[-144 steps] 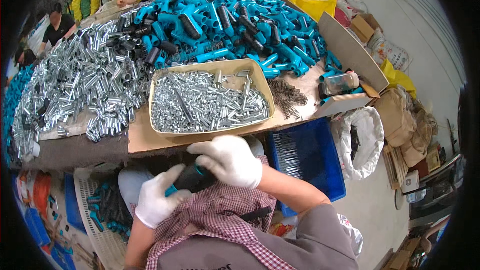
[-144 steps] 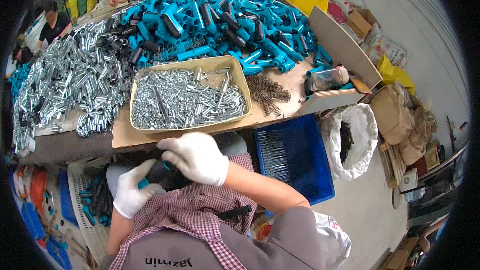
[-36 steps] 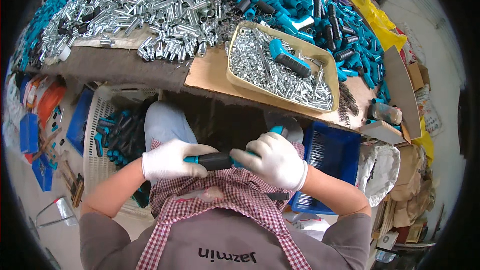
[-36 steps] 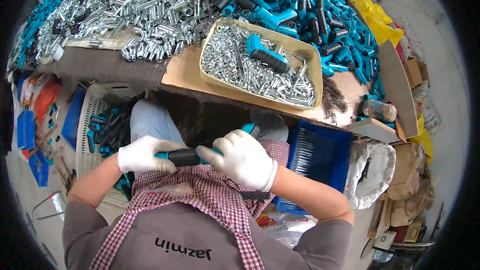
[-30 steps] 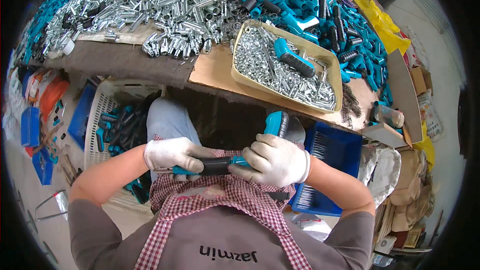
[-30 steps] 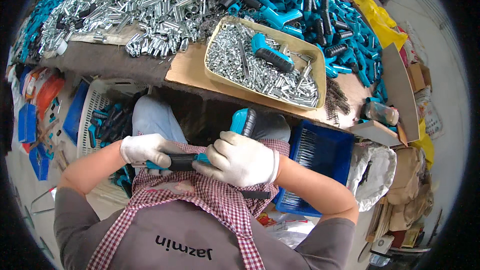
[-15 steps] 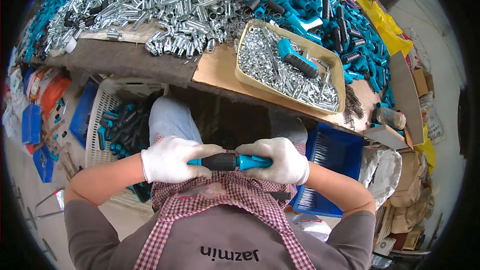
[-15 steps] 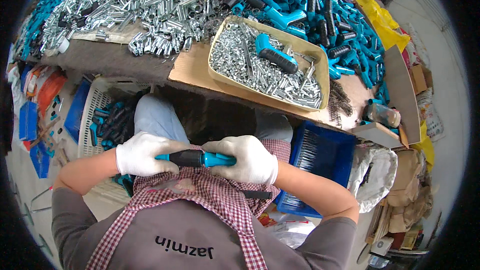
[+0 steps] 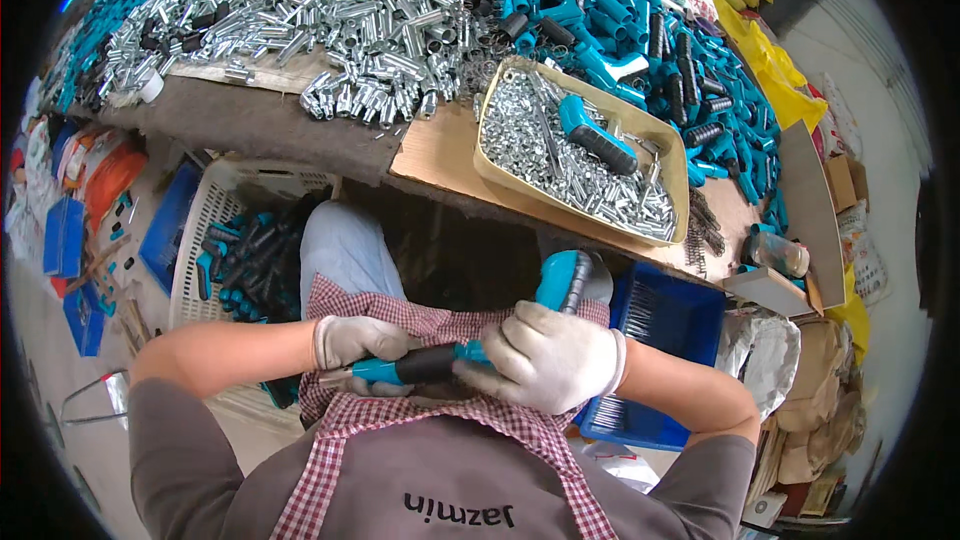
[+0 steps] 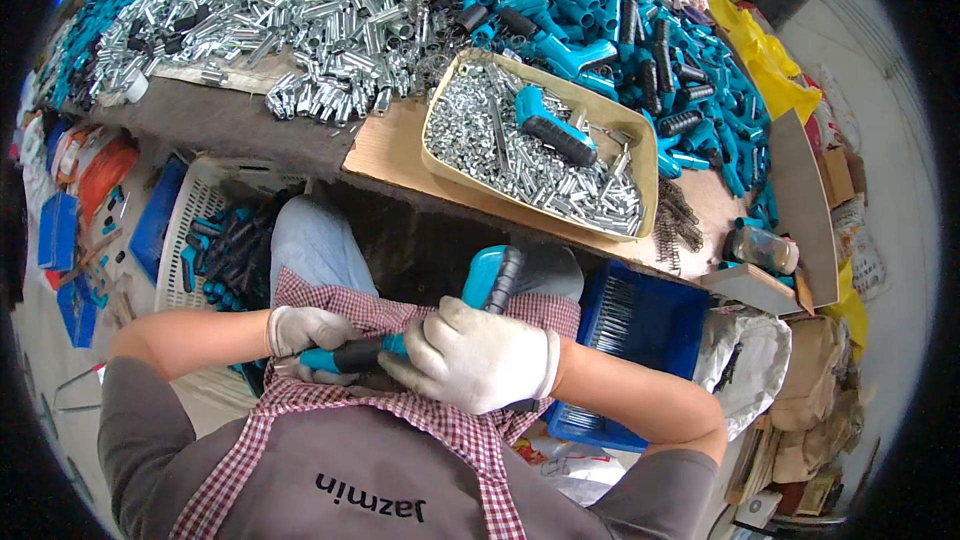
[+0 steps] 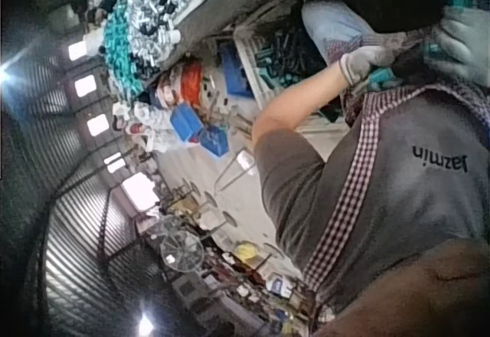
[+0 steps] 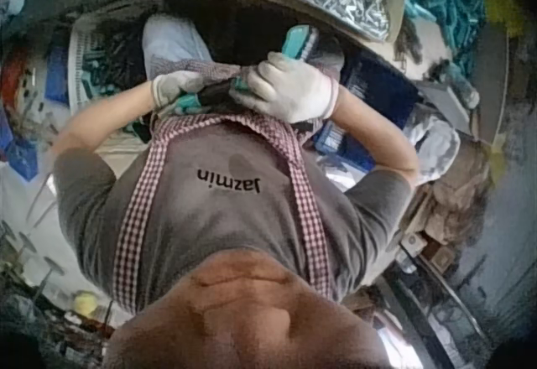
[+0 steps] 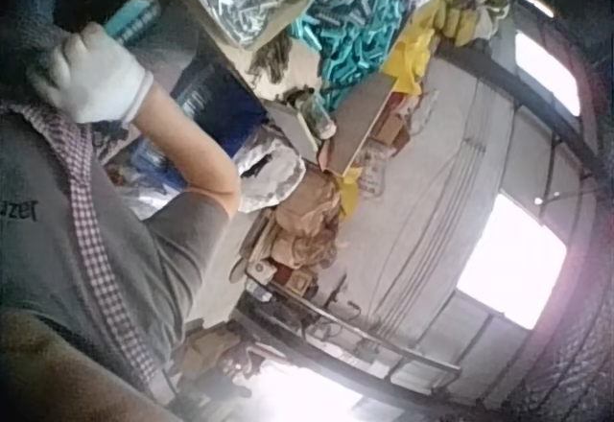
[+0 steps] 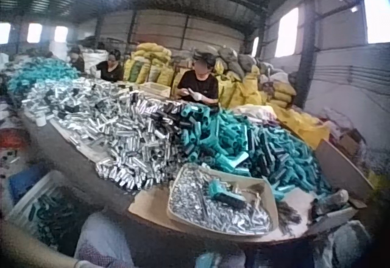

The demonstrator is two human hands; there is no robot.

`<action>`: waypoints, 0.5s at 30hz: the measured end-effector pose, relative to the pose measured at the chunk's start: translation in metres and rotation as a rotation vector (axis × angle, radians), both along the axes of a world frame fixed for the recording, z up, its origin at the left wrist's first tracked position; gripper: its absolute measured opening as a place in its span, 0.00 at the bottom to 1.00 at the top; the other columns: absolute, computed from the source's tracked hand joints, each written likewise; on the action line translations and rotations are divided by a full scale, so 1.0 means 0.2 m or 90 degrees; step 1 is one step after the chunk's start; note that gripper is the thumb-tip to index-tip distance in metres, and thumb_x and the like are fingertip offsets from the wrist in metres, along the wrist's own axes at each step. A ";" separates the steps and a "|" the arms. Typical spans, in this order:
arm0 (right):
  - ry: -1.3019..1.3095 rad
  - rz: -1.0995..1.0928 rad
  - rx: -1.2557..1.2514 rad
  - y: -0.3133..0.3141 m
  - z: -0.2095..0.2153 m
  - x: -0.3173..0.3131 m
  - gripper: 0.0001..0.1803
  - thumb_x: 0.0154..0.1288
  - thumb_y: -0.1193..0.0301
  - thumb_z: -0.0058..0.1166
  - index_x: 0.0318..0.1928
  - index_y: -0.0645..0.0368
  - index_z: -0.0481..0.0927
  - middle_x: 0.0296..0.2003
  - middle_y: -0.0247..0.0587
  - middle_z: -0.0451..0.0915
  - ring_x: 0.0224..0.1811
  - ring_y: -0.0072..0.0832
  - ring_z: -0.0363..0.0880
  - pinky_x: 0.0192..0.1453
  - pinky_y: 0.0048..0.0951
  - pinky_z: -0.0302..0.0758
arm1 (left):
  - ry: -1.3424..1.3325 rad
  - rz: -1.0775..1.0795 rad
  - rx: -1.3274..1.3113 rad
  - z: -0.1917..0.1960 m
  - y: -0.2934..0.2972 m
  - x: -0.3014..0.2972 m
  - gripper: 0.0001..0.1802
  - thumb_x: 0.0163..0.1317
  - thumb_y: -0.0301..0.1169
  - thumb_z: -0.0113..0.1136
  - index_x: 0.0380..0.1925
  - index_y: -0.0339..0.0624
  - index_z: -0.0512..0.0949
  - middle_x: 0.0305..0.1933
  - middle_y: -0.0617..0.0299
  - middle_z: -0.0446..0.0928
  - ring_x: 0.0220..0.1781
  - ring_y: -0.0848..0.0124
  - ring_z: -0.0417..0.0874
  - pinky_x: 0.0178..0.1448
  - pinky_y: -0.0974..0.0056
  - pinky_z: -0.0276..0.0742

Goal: Assembling the internal rod and external plastic housing of handheld tools.

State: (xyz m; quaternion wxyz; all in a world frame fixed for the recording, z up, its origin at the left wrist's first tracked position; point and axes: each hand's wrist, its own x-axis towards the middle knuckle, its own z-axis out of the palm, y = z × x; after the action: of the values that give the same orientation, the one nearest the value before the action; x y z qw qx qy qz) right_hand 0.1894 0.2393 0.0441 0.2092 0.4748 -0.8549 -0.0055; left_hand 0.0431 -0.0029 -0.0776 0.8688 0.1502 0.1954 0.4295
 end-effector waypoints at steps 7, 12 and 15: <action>-0.166 -0.006 -0.127 0.06 -0.07 -0.01 0.23 0.54 0.67 0.55 0.52 0.57 0.81 0.29 0.37 0.75 0.27 0.31 0.75 0.29 0.32 0.72 | 0.269 -0.015 0.047 0.16 0.05 -0.07 0.48 0.56 0.63 0.66 0.60 0.28 0.72 0.28 0.61 0.77 0.20 0.79 0.76 0.18 0.74 0.71; -0.378 -0.255 -0.311 0.06 -0.09 0.00 0.24 0.53 0.69 0.64 0.54 0.58 0.82 0.32 0.42 0.83 0.29 0.35 0.83 0.34 0.34 0.80 | 0.763 0.090 0.174 0.38 0.11 -0.13 0.37 0.57 0.53 0.68 0.64 0.47 0.75 0.32 0.56 0.82 0.29 0.74 0.83 0.33 0.69 0.79; -1.092 -0.471 -0.783 0.12 -0.06 -0.04 0.26 0.65 0.64 0.61 0.60 0.66 0.78 0.38 0.40 0.83 0.33 0.23 0.84 0.39 0.26 0.82 | 1.202 0.065 0.341 0.52 0.13 -0.10 0.34 0.53 0.46 0.70 0.61 0.50 0.76 0.33 0.52 0.82 0.35 0.63 0.85 0.39 0.60 0.80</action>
State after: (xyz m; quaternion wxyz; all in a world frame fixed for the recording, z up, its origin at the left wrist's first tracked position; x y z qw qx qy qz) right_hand 0.1814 0.2638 0.0320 -0.2650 -0.1468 -0.6618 0.6857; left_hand 0.0240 0.0234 0.0254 0.2728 0.6153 0.7120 0.2002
